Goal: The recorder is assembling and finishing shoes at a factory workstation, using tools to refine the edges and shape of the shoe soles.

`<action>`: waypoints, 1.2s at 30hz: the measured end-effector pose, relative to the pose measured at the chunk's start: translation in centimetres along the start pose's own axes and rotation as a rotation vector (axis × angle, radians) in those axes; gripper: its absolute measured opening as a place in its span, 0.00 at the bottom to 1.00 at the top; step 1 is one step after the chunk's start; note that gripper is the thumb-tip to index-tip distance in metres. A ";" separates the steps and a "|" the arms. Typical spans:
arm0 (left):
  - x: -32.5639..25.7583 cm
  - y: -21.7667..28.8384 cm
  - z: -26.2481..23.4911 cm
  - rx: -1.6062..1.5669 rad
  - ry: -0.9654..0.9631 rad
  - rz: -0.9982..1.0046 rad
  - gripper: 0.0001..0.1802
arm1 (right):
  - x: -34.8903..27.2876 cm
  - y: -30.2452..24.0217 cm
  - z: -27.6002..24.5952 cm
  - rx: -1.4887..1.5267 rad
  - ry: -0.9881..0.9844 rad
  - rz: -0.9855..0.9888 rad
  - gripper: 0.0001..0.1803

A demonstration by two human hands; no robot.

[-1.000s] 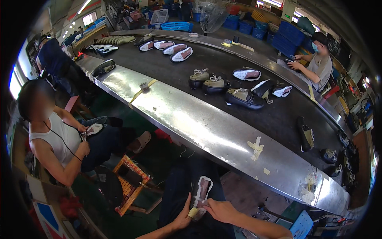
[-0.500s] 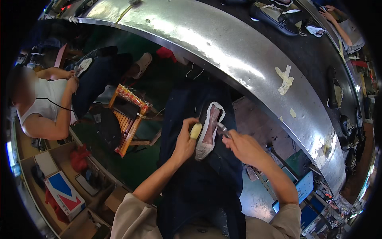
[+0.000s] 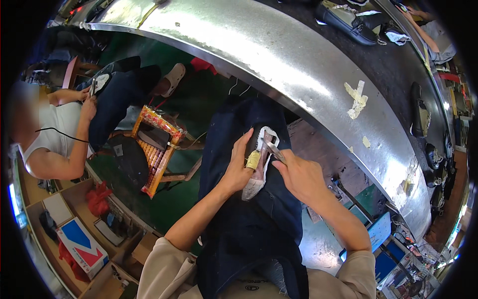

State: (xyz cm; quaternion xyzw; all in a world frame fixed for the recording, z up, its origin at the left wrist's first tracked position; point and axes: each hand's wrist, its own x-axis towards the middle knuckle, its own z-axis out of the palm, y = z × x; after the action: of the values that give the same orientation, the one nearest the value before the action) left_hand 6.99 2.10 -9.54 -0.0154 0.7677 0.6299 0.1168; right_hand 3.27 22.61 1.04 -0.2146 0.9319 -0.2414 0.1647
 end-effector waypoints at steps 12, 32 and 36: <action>-0.5 -3.0 -0.4 -0.196 -0.157 0.005 0.60 | 3.2 3.0 5.8 -0.022 -0.072 -0.011 0.18; -15.1 -2.0 -10.2 -0.226 0.069 -0.324 0.37 | -0.7 2.6 6.3 0.331 -0.077 -0.053 0.32; -7.9 -0.5 -6.7 -0.629 0.552 -0.133 0.24 | -0.1 2.7 6.2 0.459 -0.073 0.158 0.31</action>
State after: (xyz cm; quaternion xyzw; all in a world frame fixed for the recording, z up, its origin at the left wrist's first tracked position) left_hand 13.64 -5.51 -7.24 -0.2677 0.5380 0.7968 -0.0631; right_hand 5.03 22.42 -5.50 -0.1067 0.8599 -0.4255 0.2610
